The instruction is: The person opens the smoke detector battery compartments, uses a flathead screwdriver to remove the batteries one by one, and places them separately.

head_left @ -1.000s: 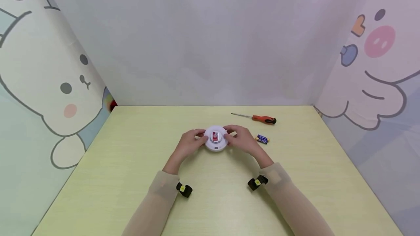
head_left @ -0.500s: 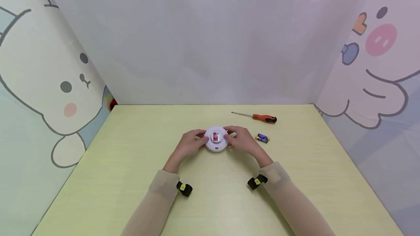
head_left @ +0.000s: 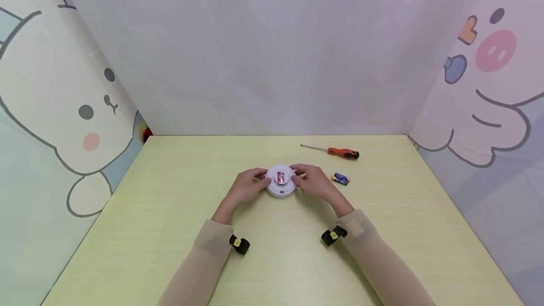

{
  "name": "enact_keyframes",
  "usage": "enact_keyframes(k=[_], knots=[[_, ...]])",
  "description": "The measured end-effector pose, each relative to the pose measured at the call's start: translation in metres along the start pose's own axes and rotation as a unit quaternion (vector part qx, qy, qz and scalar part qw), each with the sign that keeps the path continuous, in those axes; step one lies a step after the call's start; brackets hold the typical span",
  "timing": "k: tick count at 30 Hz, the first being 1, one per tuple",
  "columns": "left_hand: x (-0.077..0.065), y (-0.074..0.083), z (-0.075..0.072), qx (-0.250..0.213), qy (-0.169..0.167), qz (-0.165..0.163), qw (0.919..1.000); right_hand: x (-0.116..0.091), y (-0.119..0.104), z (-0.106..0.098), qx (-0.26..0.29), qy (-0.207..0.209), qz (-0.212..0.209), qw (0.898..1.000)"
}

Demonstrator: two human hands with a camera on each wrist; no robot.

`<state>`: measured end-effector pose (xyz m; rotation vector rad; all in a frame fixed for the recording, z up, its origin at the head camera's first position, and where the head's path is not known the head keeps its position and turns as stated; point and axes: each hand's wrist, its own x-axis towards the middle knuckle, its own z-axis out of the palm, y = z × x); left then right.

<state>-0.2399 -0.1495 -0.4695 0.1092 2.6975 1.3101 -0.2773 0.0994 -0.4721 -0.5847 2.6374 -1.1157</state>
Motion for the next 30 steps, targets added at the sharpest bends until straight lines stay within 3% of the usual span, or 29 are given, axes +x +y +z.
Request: enact_keyframes(k=[30], knots=[[0.001,-0.0007,0.0028,0.036,-0.008,-0.002,0.9993,-0.0028,-0.0029,-0.0014,-0.015,-0.014,-0.024,1.0]])
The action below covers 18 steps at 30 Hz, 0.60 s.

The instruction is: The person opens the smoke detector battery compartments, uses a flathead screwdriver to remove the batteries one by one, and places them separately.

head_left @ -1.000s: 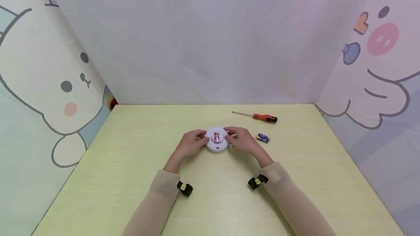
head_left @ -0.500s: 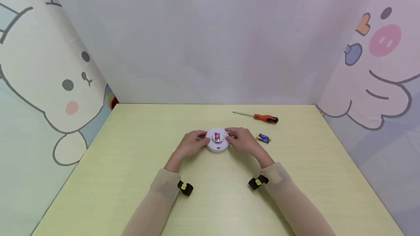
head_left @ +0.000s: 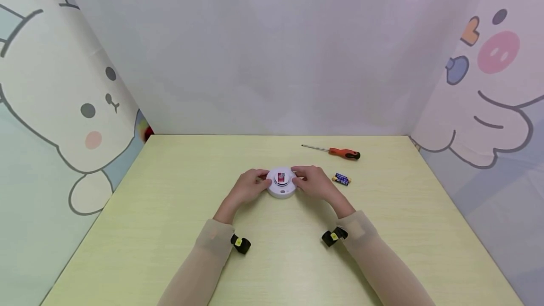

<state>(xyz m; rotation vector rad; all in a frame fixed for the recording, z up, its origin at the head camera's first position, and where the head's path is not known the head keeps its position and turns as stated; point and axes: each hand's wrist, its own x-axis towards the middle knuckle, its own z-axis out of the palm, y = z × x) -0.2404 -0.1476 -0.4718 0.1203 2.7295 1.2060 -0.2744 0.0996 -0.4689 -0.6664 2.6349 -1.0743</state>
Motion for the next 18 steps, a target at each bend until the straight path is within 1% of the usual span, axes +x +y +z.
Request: enact_keyframes(k=[5,9,12,15,18], knots=[[0.0,0.002,0.0,0.0,-0.005,0.005,1.0,-0.002,0.0,-0.003,0.0,-0.011,0.003,1.0],[-0.001,0.001,-0.003,-0.011,-0.007,0.012,0.9998,-0.004,-0.002,-0.006,-0.001,-0.019,0.003,1.0],[-0.003,-0.001,-0.008,-0.023,0.002,0.006,0.9997,-0.007,-0.004,-0.01,-0.002,-0.025,-0.005,1.0],[-0.004,-0.005,-0.014,-0.025,0.015,0.0,0.9996,-0.012,-0.005,-0.017,-0.003,-0.024,-0.012,1.0],[-0.006,-0.009,-0.022,-0.018,0.026,0.006,0.9995,-0.016,-0.004,-0.027,-0.006,-0.015,-0.018,1.0]])
